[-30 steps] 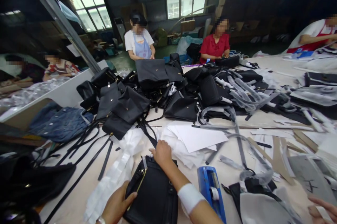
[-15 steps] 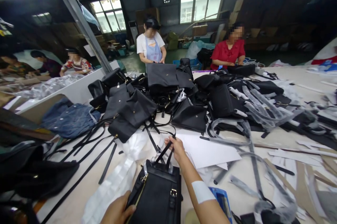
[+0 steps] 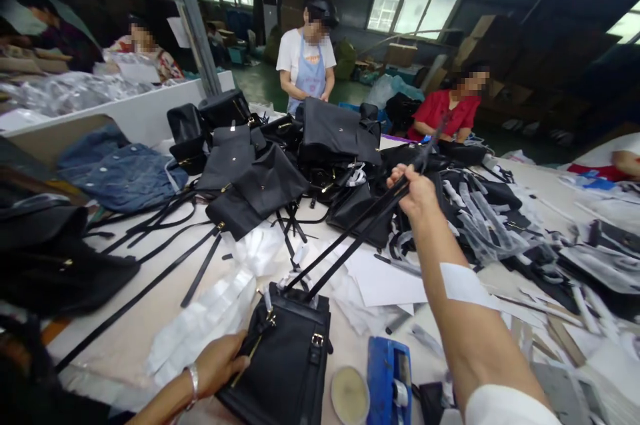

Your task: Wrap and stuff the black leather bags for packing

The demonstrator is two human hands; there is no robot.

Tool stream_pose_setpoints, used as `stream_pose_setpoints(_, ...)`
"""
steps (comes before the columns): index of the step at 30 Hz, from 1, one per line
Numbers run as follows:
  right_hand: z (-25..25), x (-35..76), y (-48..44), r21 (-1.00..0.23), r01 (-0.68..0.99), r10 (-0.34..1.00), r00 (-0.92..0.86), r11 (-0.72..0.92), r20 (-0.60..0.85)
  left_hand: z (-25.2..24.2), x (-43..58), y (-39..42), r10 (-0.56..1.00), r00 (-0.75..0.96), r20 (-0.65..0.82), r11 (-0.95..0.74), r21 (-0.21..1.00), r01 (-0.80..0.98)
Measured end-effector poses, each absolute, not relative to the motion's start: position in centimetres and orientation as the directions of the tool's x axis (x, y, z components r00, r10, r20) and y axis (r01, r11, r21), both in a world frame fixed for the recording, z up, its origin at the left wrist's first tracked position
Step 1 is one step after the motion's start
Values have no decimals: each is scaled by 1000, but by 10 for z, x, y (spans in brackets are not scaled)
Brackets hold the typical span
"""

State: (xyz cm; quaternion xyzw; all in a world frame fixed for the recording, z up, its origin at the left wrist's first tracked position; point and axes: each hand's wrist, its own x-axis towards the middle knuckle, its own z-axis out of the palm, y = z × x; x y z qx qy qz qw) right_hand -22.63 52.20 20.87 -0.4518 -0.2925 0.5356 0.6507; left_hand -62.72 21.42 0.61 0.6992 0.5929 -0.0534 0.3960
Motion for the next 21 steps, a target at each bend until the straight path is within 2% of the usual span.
stream_pose_setpoints(3, 260, -226, 520, -932, -327, 948, 315, 154, 46, 5, -625, 218, 805, 268, -529, 58, 520, 852)
stream_pose_setpoints(5, 279, -241, 506, -943, -235, 946, 280, 235, 165, 3, -621, 220, 824, 234, -516, 99, 538, 837)
stream_pose_setpoints(7, 277, -267, 481, -948, -137, 951, 163, 287, 264, 2, -616, 222, 834, 218, -506, 124, 557, 821)
stream_pose_setpoints(9, 251, -300, 449, -962, -43, 963, 26, 269, 268, 3, -612, 223, 832, 227, -507, 126, 570, 812)
stream_pose_setpoints(11, 201, -332, 412, -980, 101, 982, -100, 173, 163, 5, -612, 226, 823, 244, -513, 118, 574, 810)
stream_pose_setpoints(13, 138, -359, 375, -965, 262, 980, -198, 20, -33, 9, -615, 228, 817, 263, -513, 107, 583, 805)
stream_pose_setpoints(16, 47, -383, 319, -818, 564, 941, -201, -115, -271, 12, -622, 225, 817, 289, -498, 93, 610, 787)
stream_pose_setpoints(17, 24, -388, 300, -736, 669, 925, -204, -107, -320, 11, -624, 222, 817, 294, -496, 93, 616, 783)
stream_pose_setpoints(21, -22, -407, 240, -619, 778, 911, -171, -108, -374, 3, -622, 202, 796, 261, -546, 154, 600, 785)
